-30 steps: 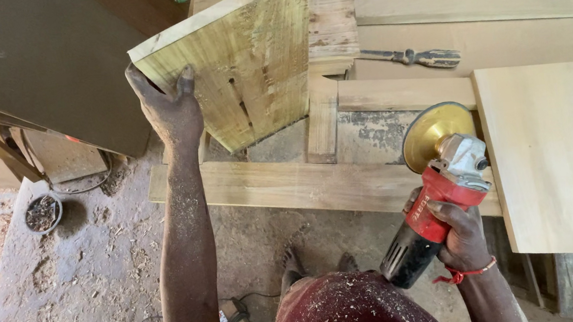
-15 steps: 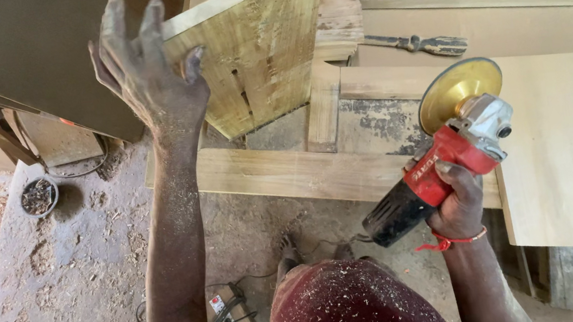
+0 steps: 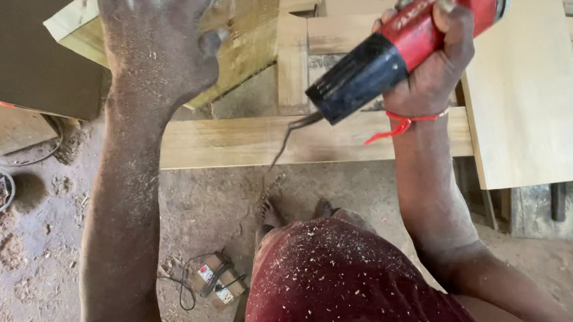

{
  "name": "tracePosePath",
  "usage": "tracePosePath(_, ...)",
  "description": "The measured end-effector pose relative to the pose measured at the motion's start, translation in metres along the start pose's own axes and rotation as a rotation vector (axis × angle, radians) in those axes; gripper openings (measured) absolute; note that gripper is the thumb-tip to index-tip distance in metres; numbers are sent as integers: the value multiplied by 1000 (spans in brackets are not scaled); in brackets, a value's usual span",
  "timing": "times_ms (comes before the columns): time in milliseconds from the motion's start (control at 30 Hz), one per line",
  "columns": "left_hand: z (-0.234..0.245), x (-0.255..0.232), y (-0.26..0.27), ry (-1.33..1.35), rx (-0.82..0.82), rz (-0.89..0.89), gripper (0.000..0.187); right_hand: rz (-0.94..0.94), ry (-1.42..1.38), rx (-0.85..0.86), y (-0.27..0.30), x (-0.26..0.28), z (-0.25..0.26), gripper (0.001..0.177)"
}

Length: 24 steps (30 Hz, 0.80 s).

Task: The person uses a power angle grinder to sand and smooth the edges and flat surfaces of a wooden board, turning the board by hand to reach different sides while working on the floor.

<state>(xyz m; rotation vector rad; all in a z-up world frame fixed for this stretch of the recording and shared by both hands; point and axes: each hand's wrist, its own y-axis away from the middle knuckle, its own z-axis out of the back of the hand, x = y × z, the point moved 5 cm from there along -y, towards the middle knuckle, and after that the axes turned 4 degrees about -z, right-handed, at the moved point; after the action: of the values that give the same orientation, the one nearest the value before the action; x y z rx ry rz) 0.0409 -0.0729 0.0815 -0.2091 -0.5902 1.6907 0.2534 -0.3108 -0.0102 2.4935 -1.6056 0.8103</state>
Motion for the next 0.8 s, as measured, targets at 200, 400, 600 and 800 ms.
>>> tracePosePath(200,15,-24,8,31,-97,-82,61,-80,-147,94,-32,-25,-13,27)
tracePosePath(400,14,-35,13,8,-81,-63,60,-107,-208,69,-41,-54,-18,27)
tracePosePath(600,9,-42,15,5,-129,-67,48,-141,-217,114,-38,-61,-23,30)
tracePosePath(800,12,-42,11,32,-122,-44,60,-109,-220,98,-32,-61,-25,32)
